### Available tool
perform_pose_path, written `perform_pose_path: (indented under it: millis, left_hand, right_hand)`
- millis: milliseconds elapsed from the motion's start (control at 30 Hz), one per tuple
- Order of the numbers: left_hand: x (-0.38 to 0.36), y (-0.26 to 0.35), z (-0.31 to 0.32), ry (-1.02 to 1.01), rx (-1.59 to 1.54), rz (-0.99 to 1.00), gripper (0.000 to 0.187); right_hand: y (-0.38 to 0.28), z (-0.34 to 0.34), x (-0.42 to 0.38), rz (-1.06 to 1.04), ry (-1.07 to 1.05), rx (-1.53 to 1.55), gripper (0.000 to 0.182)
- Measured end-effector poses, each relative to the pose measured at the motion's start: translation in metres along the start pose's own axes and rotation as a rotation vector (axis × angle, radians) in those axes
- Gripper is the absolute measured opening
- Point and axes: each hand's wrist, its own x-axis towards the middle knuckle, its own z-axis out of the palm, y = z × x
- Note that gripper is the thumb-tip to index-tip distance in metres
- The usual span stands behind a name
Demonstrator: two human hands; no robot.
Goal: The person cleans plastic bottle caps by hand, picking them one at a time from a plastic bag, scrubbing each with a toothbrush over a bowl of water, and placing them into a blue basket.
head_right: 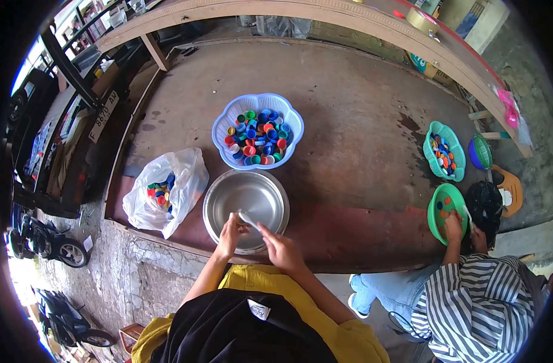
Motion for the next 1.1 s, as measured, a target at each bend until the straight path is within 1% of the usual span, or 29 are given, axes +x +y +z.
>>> perform_pose_path:
  millis: [67, 100, 200, 233, 333, 367, 467, 500, 600, 633, 700, 733, 767, 867, 900, 1000, 1033, 1100]
  left_hand:
    - [0.0, -0.003, 0.001, -0.029, 0.0, -0.001, 0.049]
    - [0.0, -0.002, 0.001, -0.02, 0.004, -0.007, 0.049]
    - [-0.001, 0.003, 0.003, -0.003, 0.044, -0.005, 0.048]
    - [0.0, 0.006, 0.005, 0.0, 0.076, 0.009, 0.048]
    - [0.0, 0.002, 0.003, -0.024, 0.104, 0.007, 0.047]
    - [-0.001, 0.001, 0.002, -0.036, 0.09, 0.004, 0.047]
    - [0.0, 0.002, 0.0, -0.019, 0.063, -0.003, 0.047]
    - [0.0, 0.003, 0.0, -0.006, 0.057, -0.008, 0.048]
    - [-0.001, 0.008, -0.002, -0.034, 0.128, 0.005, 0.047]
    - [-0.001, 0.007, -0.003, -0.022, 0.103, -0.009, 0.047]
    - [0.0, 0.004, -0.003, -0.003, 0.055, -0.034, 0.047]
    - [0.0, 0.006, -0.001, -0.013, 0.087, -0.022, 0.047]
    - [-0.001, 0.008, 0.001, -0.025, 0.118, -0.01, 0.047]
    - [-0.003, 0.01, -0.003, -0.048, 0.158, 0.0, 0.045]
    - [-0.004, 0.012, -0.005, -0.043, 0.178, 0.016, 0.044]
    - [0.0, 0.02, -0.011, -0.04, 0.319, 0.103, 0.039]
    - [0.006, 0.025, -0.012, -0.043, 0.376, 0.143, 0.037]
    - [0.024, 0.045, -0.009, -0.021, 0.444, 0.162, 0.032]
  right_hand:
    - [0.008, 0.009, 0.007, 0.017, 0.258, 0.201, 0.045]
    - [0.003, 0.001, 0.008, 0.161, 0.175, 0.225, 0.047]
    - [0.0, 0.003, -0.002, -0.055, 0.048, 0.08, 0.044]
    - [0.004, 0.007, -0.003, -0.042, -0.004, 0.043, 0.044]
    - [0.003, 0.003, 0.006, 0.101, 0.234, 0.262, 0.047]
    - [0.002, -0.001, 0.008, 0.14, 0.263, 0.251, 0.049]
    - [0.004, 0.001, -0.005, -0.035, 0.045, 0.079, 0.045]
    - [0.005, 0.002, -0.006, -0.031, -0.076, -0.016, 0.045]
    - [0.009, 0.003, 0.006, 0.051, 0.285, 0.205, 0.048]
    - [0.009, 0.003, 0.01, 0.031, 0.369, 0.198, 0.049]
    - [0.002, 0.001, -0.002, -0.03, 0.135, 0.088, 0.047]
    - [0.0, 0.0, -0.005, -0.059, 0.021, 0.032, 0.046]
    - [0.001, 0.003, -0.004, 0.014, -0.016, 0.053, 0.044]
    - [0.008, 0.005, 0.005, 0.13, 0.264, 0.221, 0.044]
    - [0.007, 0.002, 0.005, 0.132, 0.273, 0.243, 0.043]
    - [0.005, 0.002, -0.006, 0.128, 0.155, 0.219, 0.042]
    - [0.006, 0.005, -0.01, 0.151, 0.139, 0.207, 0.042]
    - [0.009, 0.011, -0.017, 0.194, 0.107, 0.184, 0.041]
